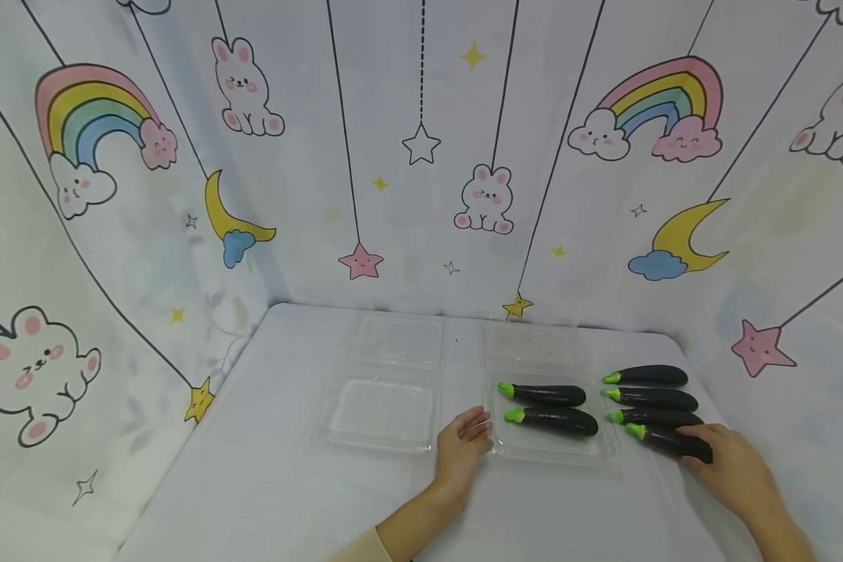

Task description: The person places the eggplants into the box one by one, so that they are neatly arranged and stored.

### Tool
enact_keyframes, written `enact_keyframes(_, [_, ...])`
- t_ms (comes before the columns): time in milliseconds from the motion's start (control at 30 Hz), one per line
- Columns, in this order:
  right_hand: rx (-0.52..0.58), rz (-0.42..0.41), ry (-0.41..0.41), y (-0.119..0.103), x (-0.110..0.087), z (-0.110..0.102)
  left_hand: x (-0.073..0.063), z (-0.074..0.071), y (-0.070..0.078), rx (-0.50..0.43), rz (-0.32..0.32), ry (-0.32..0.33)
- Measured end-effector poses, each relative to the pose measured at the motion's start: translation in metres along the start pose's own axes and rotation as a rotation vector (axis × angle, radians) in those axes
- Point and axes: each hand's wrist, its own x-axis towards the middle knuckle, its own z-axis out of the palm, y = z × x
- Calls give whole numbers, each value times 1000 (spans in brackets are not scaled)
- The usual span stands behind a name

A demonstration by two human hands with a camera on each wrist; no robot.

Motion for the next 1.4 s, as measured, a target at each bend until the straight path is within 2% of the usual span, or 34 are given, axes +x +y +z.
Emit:
enact_keyframes(400, [-12, 62, -5, -13, 5, -15, 2, 1, -1, -3, 16, -6])
enact_keyframes(633, [5, 22, 74, -24, 6, -20, 1, 0, -1, -18, 9, -5])
enact_keyframes(833, [13, 13, 89, -34, 7, -27, 1, 0, -1, -23, 2, -10])
enact_keyframes(1100, [23, -42, 160, -40, 6, -33, 3, -1, -4, -22, -10, 2])
enact_keyframes(1400, [17, -39, 160, -49, 7, -38, 2, 0, -2, -9, -7, 10])
